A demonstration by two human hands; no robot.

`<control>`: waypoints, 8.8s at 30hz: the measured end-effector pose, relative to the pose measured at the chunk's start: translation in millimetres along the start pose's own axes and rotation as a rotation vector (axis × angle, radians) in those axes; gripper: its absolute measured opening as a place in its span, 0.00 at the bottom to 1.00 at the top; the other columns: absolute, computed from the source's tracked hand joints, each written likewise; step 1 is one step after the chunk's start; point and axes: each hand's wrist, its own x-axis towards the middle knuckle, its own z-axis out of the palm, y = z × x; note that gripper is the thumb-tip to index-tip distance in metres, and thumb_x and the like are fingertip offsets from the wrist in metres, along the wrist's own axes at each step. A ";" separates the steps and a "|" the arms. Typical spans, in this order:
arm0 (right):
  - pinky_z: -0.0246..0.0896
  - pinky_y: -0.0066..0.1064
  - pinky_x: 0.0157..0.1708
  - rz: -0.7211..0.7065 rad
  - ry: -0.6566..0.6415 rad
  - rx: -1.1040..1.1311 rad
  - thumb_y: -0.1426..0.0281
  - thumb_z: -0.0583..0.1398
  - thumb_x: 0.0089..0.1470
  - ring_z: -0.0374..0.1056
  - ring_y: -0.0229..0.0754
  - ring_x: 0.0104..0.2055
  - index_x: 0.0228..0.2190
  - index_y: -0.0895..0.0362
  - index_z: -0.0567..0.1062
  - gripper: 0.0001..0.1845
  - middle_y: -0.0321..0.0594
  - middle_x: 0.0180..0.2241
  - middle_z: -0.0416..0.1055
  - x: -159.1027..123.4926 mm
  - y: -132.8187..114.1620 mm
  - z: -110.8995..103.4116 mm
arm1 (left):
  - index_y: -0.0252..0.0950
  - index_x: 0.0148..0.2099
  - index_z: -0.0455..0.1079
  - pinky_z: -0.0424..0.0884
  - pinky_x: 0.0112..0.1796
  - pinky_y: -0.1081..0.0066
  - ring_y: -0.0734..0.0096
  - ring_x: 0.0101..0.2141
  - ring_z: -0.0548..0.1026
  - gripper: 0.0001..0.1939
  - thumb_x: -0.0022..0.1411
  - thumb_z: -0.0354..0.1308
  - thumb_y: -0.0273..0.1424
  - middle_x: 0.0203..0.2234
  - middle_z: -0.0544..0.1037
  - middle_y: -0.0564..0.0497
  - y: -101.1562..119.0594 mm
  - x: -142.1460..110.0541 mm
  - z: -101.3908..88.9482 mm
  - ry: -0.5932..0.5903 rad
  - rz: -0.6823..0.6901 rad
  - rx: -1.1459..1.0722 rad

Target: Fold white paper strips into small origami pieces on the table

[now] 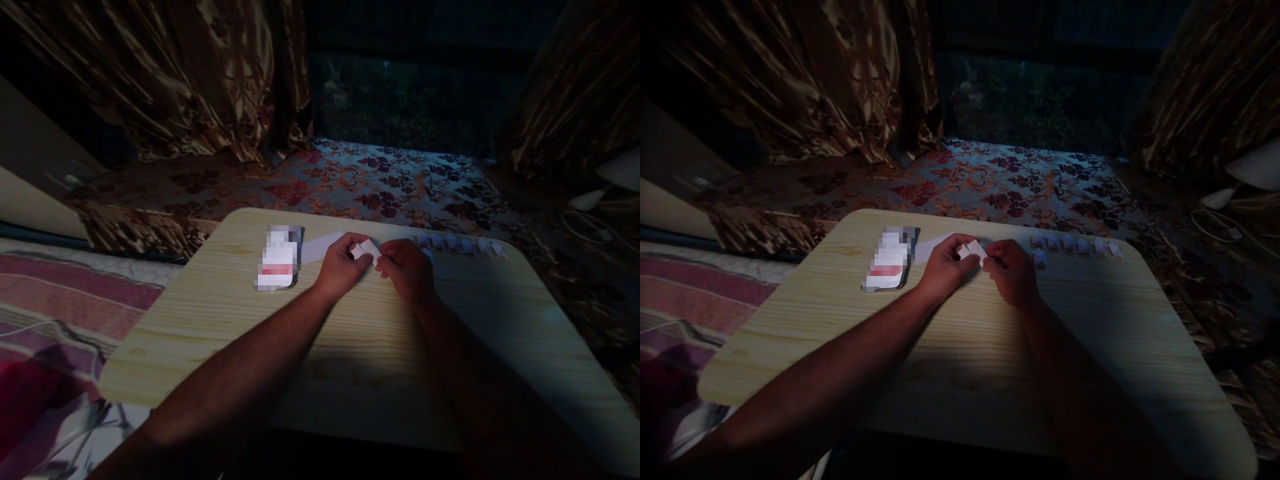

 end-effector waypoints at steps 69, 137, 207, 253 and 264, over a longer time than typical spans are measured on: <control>0.68 0.30 0.34 -0.342 -0.089 -0.336 0.73 0.62 0.53 0.73 0.39 0.33 0.38 0.53 0.80 0.09 0.38 0.34 0.77 -1.0 -0.3 -9.3 | 0.34 0.45 0.74 0.69 0.37 0.71 0.71 0.34 0.74 0.19 0.48 0.61 0.22 0.35 0.80 0.51 3.1 -1.2 -0.8 -0.069 0.152 0.160; 0.67 0.28 0.30 -0.076 -0.535 -0.215 0.68 0.64 0.51 0.74 0.38 0.29 0.29 0.57 0.78 0.04 0.37 0.26 0.78 1.4 -19.8 -32.7 | 0.33 0.50 0.70 0.66 0.26 0.73 0.71 0.23 0.76 0.29 0.42 0.65 0.21 0.25 0.80 0.50 15.0 5.9 -20.1 -0.588 -0.326 -0.169; 0.59 0.26 0.23 -0.072 -0.467 -0.292 0.73 0.63 0.46 0.69 0.36 0.23 0.27 0.56 0.75 0.02 0.34 0.21 0.74 -0.4 -5.5 -23.3 | 0.35 0.45 0.66 0.58 0.26 0.77 0.79 0.21 0.70 0.23 0.44 0.66 0.21 0.23 0.77 0.55 11.1 0.3 -13.9 -0.581 -0.293 -0.110; 0.62 0.29 0.26 0.002 -0.420 -0.140 0.73 0.63 0.42 0.70 0.38 0.26 0.28 0.54 0.72 0.07 0.33 0.25 0.74 3.7 -5.8 -22.5 | 0.34 0.44 0.66 0.61 0.27 0.75 0.78 0.23 0.70 0.21 0.45 0.66 0.24 0.25 0.76 0.55 13.6 -3.8 -8.3 -0.511 -0.254 -0.084; 0.67 0.32 0.29 -0.042 -0.122 -0.085 0.69 0.63 0.45 0.69 0.39 0.27 0.31 0.53 0.70 0.09 0.34 0.25 0.71 8.2 -6.1 -17.8 | 0.33 0.36 0.69 0.64 0.29 0.75 0.77 0.26 0.72 0.18 0.41 0.69 0.24 0.27 0.76 0.54 14.9 -6.0 2.2 -0.224 -0.211 -0.129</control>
